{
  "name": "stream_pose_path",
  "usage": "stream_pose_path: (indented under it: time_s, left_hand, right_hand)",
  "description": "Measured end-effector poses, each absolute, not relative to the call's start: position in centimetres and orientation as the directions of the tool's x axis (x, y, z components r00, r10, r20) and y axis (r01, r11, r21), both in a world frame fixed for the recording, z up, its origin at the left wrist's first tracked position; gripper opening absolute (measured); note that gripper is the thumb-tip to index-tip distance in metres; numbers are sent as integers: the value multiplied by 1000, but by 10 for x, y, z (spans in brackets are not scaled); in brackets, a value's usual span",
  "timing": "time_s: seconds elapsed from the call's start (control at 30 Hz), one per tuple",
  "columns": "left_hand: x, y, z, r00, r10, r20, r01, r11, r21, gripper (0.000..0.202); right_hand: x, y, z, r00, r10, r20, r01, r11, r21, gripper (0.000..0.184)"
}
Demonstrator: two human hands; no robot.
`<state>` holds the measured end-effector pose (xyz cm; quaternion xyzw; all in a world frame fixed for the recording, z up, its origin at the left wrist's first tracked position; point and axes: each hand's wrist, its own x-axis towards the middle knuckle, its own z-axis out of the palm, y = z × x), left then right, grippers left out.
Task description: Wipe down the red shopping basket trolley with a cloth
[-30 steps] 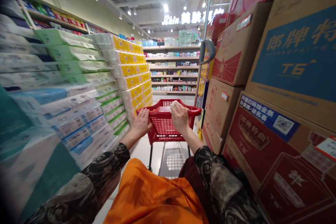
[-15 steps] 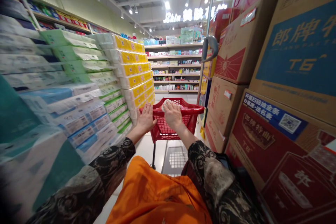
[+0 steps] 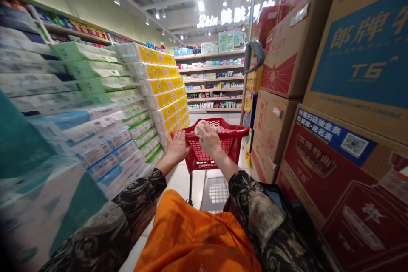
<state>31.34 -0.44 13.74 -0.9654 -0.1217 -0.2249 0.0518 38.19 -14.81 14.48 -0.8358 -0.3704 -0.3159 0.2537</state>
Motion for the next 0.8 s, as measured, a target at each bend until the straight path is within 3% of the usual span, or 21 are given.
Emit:
stream_pose_path:
  time_s: [0.2,0.37,0.5,0.73,0.8]
  left_hand:
    - [312,1,136,881,204,426,238,-971,-27,68]
    - [309,-1,138,877,191,440,226,-974,-28,65]
    - [305,7,137,879,168,446,207,-977,-41,64]
    - [297,6,139,870,203,449,236,-972,-18,65]
    - [299,-3,141,869,209,449,238,-971,-8,68]
  right_hand:
    - [402,-203,146,638,322,700,632,-738,-237,43]
    - [384,-162,151,558,482,676,737,-662,-136,42]
    - [378,-142,157,532,552,642,792,-592,-148,51]
    - [402,-198,150,679,260,687,590,-750,-300,47]
    - [399,-195,147,671,227,706,575,-760,-302,48]
